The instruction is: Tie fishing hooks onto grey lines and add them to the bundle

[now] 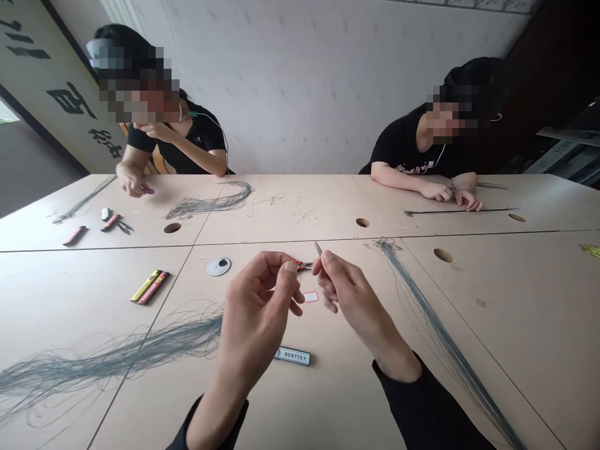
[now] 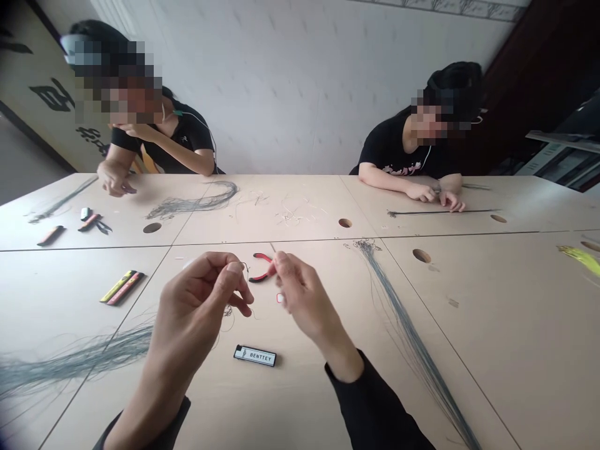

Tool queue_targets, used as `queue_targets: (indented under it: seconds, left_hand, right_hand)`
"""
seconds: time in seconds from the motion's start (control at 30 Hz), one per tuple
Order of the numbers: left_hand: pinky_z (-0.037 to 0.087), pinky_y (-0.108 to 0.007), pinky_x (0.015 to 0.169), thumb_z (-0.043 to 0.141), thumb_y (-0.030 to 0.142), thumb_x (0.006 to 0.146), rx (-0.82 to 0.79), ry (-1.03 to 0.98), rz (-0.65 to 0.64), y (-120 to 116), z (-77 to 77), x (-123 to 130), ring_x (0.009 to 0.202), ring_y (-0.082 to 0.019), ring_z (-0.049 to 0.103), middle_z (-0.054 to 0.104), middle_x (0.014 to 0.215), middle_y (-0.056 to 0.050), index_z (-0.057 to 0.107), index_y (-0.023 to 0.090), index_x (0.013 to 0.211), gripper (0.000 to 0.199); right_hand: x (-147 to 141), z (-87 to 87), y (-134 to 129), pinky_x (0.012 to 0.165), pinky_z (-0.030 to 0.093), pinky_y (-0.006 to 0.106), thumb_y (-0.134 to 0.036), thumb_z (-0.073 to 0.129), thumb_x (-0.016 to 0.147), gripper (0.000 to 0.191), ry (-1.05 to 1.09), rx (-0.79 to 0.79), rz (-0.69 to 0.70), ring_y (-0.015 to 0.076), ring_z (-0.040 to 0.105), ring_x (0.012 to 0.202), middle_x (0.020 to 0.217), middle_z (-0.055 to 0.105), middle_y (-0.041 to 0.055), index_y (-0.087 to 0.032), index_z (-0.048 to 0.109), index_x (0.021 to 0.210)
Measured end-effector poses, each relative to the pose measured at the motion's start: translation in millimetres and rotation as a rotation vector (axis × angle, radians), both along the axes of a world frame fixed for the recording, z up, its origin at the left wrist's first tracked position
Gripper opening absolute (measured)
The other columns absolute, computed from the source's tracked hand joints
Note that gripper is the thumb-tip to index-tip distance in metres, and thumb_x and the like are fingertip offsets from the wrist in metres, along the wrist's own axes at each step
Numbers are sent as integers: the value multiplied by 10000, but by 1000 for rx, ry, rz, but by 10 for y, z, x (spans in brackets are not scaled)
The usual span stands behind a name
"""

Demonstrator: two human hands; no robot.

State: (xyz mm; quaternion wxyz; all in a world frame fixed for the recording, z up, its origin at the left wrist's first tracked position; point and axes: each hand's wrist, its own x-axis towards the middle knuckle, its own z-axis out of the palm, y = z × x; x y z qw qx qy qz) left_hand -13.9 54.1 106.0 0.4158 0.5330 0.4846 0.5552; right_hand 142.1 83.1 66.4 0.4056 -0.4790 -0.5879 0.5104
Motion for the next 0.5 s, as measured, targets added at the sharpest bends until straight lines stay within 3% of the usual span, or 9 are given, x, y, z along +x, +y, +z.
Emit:
queue_targets:
  seconds: [0.07,0.17,0.33,0.5]
  left_hand:
    - [589,-217,508,602,312,992,-12,-4,-7,-1,-16,-6,579,-117,637,635,674,24,647,187,871,180]
    - [586,-216,512,597,329,995,-21,-9,-12,-7,-30,-7,593,-121,640,624,667,27,640,194,872,188]
    - [582,-213,517,595,338,995,-32,-12,-27,-11,-21,-1,580,-114,632,620,670,28,636,192,859,204]
    - [569,-200,493,622,325,974,-93,-88,-75,0,4,-14,572,-112,632,607,662,28,635,186,848,188]
  right_hand:
    - [147,-140,163,558,346,262,-548,360,1054,388,-378,61,-75,136,348,613,715,359,-53,-244,458,834]
    - [353,-387,358,549,266,286,-359,512,992,351,-643,34,-87,143,333,585,633,375,-56,-242,344,707]
    - [496,-679,471,561,252,297,-173,564,908,294,-826,-15,-71,154,420,582,629,505,-29,-233,396,676]
    - [495,-724,498,589,319,284,-172,575,929,154,-892,-63,-65,186,598,696,752,674,16,-228,575,785]
